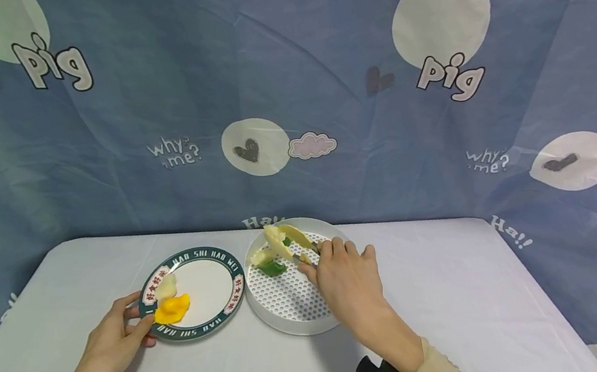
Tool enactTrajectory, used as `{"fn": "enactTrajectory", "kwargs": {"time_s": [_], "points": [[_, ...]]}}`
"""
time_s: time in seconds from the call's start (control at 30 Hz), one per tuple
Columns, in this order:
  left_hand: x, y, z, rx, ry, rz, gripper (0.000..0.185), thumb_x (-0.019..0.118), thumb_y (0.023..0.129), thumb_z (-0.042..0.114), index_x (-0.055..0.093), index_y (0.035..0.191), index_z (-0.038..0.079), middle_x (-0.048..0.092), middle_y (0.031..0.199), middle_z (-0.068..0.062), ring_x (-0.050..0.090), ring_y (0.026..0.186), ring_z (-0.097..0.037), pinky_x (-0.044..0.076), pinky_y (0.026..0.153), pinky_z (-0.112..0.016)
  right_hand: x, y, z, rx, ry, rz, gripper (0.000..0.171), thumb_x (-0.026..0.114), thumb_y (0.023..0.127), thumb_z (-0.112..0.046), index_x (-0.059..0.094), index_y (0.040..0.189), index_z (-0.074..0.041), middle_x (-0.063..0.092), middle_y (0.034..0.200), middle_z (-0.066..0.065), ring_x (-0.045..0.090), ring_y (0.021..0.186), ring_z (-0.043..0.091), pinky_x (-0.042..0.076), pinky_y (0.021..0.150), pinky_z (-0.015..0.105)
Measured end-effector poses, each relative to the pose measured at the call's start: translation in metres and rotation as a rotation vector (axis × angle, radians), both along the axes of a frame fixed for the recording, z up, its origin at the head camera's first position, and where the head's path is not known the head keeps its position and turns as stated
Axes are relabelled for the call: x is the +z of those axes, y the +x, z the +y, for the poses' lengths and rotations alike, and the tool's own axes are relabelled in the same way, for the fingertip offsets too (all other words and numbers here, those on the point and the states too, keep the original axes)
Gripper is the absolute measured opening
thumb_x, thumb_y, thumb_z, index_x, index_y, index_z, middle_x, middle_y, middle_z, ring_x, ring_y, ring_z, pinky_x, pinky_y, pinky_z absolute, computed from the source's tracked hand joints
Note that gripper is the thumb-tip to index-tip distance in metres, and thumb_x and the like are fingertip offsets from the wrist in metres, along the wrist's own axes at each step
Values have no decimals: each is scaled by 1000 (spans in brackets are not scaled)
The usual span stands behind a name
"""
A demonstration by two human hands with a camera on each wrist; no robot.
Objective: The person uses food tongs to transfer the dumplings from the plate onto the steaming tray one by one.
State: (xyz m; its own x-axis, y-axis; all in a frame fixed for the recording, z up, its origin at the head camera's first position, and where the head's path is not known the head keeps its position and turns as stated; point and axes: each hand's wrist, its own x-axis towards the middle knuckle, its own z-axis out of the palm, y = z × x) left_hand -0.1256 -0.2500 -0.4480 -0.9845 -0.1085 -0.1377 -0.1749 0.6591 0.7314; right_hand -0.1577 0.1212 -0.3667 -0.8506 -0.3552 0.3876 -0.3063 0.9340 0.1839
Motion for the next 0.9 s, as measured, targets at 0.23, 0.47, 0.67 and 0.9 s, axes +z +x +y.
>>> {"fn": "enactTrajectory", "kwargs": {"time_s": [0.23,0.47,0.67,0.9], "points": [[0,0,-1,-4,-6,5,72,58,107,16,25,160,-18,58,138,-38,74,79,-12,52,74,-31,-1,2,8,-3,-24,1,51,69,101,-55,68,98,-3,46,69,1,37,60,17,25,58,31],[0,0,0,-6,0,0,72,58,107,17,24,161,-17,59,138,-37,75,80,-12,53,74,-31,-1,4,11,5,-1,35,51,70,100,-55,65,92,-5,42,67,1,34,58,16,21,58,30],[0,-1,-1,-10,-8,0,72,58,108,17,24,161,-17,58,138,-37,74,80,-12,52,75,-31,2,6,13,-1,14,29,50,68,102,-53,57,84,-8,38,67,1,31,59,16,20,60,31],[1,-1,0,-6,-7,-4,71,58,108,17,24,161,-17,58,138,-37,73,80,-12,52,74,-31,3,6,14,4,18,38,50,69,101,-53,57,84,-8,37,67,0,30,58,16,20,59,31]]}}
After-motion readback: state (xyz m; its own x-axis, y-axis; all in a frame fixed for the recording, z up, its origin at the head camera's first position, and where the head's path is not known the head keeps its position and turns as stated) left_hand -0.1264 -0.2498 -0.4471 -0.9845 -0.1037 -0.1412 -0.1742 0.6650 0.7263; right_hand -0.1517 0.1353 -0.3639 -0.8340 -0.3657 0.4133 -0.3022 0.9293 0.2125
